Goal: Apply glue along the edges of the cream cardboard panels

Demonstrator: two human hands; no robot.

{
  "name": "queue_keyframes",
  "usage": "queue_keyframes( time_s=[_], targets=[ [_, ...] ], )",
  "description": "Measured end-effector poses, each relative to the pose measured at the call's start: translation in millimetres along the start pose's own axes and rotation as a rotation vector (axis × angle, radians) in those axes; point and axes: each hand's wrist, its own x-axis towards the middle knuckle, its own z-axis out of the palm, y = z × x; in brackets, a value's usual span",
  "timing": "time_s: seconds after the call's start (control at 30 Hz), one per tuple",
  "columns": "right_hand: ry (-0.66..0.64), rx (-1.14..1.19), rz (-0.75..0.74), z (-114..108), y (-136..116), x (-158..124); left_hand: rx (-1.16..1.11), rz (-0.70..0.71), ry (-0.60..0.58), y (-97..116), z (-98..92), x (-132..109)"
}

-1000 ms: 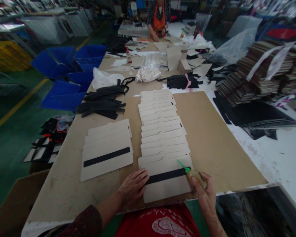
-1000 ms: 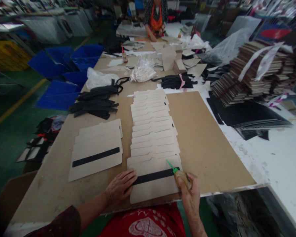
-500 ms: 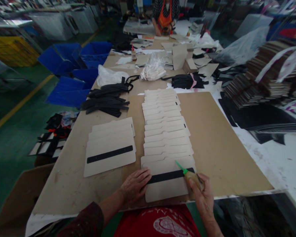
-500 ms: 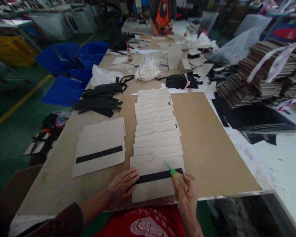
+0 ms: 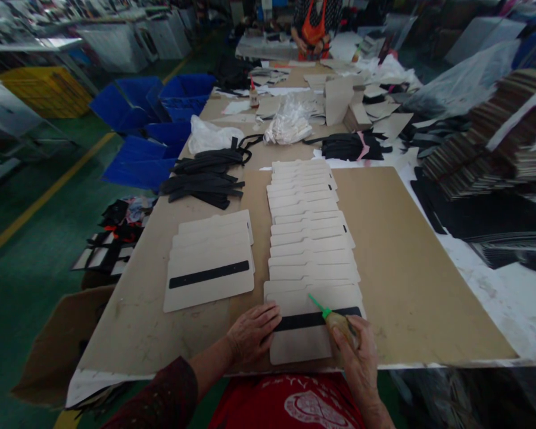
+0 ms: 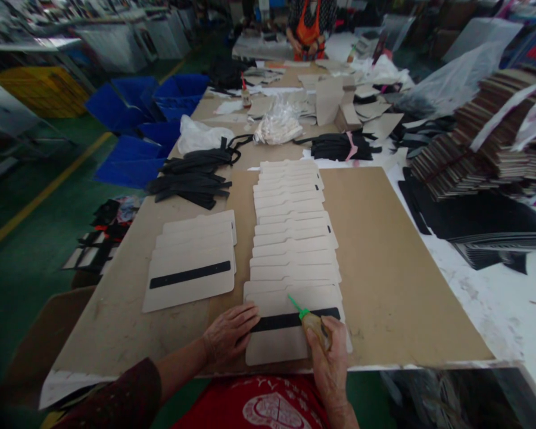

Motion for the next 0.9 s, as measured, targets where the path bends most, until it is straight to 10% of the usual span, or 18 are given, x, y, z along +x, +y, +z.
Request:
queue_keyframes(
  time_s=[0.9],
  targets=[
    [-0.190,0.147,-0.086,59,-25,-15,-0.013,-0.070,-0.038,2,4.2,-5]
  ],
)
